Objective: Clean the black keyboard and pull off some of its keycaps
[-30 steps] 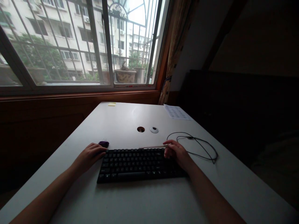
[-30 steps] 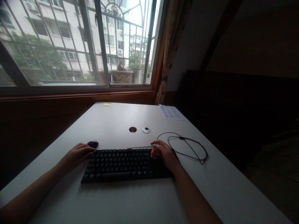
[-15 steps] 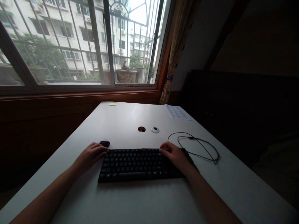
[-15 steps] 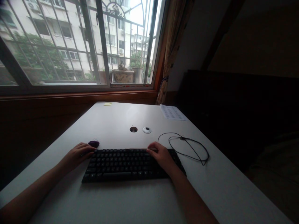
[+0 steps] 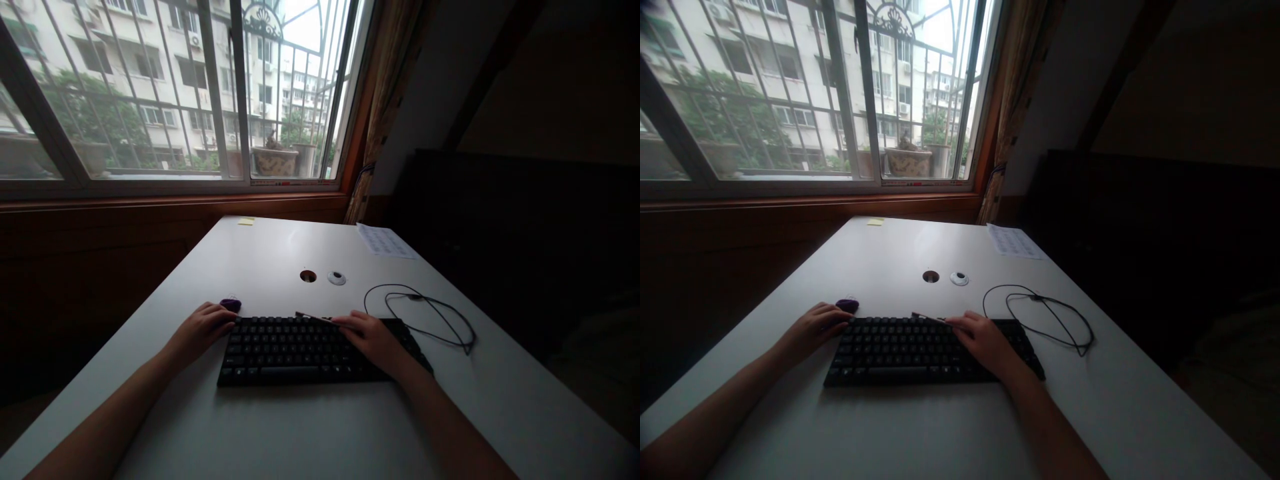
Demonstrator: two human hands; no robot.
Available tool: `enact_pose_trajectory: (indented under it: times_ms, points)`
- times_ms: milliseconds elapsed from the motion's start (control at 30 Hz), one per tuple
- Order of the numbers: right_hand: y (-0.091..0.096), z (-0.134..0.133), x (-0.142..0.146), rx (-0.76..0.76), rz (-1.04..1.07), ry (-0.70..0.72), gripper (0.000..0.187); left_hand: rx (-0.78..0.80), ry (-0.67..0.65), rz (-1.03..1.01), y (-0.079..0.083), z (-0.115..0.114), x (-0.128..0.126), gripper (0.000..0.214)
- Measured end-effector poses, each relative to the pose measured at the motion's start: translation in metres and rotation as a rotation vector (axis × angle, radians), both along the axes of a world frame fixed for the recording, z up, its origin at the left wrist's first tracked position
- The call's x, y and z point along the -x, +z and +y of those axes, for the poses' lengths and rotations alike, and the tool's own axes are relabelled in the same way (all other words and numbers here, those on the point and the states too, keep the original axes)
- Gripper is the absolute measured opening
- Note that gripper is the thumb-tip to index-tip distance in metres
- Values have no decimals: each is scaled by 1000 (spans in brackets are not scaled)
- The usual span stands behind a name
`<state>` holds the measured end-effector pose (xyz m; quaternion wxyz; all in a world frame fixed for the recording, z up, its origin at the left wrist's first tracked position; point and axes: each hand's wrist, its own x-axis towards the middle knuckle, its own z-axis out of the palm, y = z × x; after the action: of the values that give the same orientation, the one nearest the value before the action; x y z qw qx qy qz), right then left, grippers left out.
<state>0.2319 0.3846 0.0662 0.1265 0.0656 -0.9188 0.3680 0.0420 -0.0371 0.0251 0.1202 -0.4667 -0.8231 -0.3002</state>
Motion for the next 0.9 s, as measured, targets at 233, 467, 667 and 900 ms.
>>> enact_pose_trajectory:
  times_ms: [233,467,667,900]
  points:
    - [3,-10,-5,-151,30,-83,17,3,-9,-23,-1,-1,0,29]
    - [9,-24,-6,-218,81,-98,29,-17,-43,-77,-3,-5,2,31]
    - [13,-50,5,-392,9,54,38,5,-120,-322,6,-17,-5,55]
    - [23,-78,31,-563,-1,172,53,109,-184,-496,22,-19,-24,115]
